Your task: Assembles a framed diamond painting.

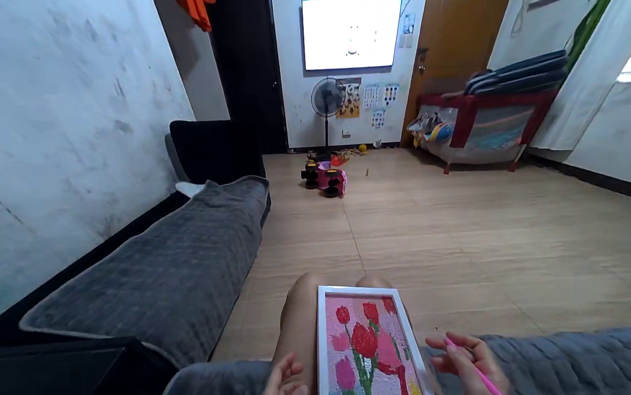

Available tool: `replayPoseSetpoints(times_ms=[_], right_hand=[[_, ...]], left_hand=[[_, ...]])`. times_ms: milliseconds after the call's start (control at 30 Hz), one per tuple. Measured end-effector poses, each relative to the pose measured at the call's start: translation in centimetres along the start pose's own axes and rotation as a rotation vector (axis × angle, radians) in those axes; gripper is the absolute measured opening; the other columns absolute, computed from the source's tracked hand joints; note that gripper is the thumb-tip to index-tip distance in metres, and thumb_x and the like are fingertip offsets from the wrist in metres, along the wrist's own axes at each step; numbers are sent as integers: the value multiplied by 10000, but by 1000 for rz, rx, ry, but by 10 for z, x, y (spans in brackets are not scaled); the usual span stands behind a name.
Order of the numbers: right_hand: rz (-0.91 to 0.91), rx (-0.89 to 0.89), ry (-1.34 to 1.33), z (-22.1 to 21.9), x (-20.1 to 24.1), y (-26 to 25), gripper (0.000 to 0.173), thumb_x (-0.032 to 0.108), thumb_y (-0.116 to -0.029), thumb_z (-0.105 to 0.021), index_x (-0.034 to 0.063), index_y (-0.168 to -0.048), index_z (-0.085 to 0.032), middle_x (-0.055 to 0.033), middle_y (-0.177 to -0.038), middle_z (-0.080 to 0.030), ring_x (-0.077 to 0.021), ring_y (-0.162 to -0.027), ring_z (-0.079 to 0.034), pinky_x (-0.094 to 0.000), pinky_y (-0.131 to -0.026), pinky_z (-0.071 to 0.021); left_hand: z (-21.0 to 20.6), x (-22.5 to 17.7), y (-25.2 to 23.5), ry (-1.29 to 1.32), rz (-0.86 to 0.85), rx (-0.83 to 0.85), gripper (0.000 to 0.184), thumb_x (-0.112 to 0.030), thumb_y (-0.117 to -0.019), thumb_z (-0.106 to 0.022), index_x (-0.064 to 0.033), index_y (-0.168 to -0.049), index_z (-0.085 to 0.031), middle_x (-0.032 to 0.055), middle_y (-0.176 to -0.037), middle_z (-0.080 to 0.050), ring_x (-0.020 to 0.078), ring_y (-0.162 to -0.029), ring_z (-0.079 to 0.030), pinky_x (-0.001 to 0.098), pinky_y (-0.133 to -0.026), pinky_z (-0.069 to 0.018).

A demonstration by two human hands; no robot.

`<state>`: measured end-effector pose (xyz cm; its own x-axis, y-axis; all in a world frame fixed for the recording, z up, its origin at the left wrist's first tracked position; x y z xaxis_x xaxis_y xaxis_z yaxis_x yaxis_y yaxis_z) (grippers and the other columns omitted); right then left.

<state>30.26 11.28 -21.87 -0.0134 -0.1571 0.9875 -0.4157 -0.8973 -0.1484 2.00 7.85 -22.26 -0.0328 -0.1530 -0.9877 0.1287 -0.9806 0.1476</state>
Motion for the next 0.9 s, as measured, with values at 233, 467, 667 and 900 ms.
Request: replayPoseSetpoints(times_ms=[233, 467, 667, 900], right_hand=[[-186, -107, -124, -7, -19, -19, 124, -43, -955, -488, -23, -979, -607, 28, -724, -648, -15, -577, -584, -160, -579, -500], [-333, -128, -359, -30, -44, -44, 267, 86, -1071, -376, -26, -1154, -604, -2, -848, -695, -47, -743, -668, -201, -709, -555], [-323, -198, -435, -35, -40, -38, 281, 77, -1058, -329, -9, -1146, -581, -6, -865, -710, -62, -747, -695, -212, -692, -578], [-123, -228, -357, -32, 0, -22, 162, -17, -1007, -375, 40, -1011, -526, 55, -788, -681, -16, -716, -677, -179, -696, -571]], left_hand=[[-12, 14, -19, 178, 259, 87, 347, -114, -1084, -366, 84, -1352, -461, 141, -1084, -660, 160, -893, -691, 342, -831, -577], [-37, 21, -49, 524, 338, 382, 256, -125, -1095, -371, -50, -1321, -464, 84, -1055, -736, 183, -975, -733, 373, -891, -607], [-37, 32, -50, 702, 325, 451, 305, -35, -1056, -378, -95, -1351, -431, 86, -1123, -738, 204, -1048, -726, 399, -949, -591], [-27, 16, -60, 835, -219, 621, 994, 13, -886, -694, -202, -1632, -72, 164, -1545, -459, 383, -1340, -539, 589, -1075, -478]])
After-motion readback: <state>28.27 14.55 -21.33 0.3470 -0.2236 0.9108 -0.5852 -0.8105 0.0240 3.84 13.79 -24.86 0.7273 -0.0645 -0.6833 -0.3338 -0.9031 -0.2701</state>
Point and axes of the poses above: each hand's wrist, its own y-axis away from the middle knuckle, its own z-axis out of the back of the hand, x = y × z, the point moved 4 cm from there along -y, towards the middle knuckle
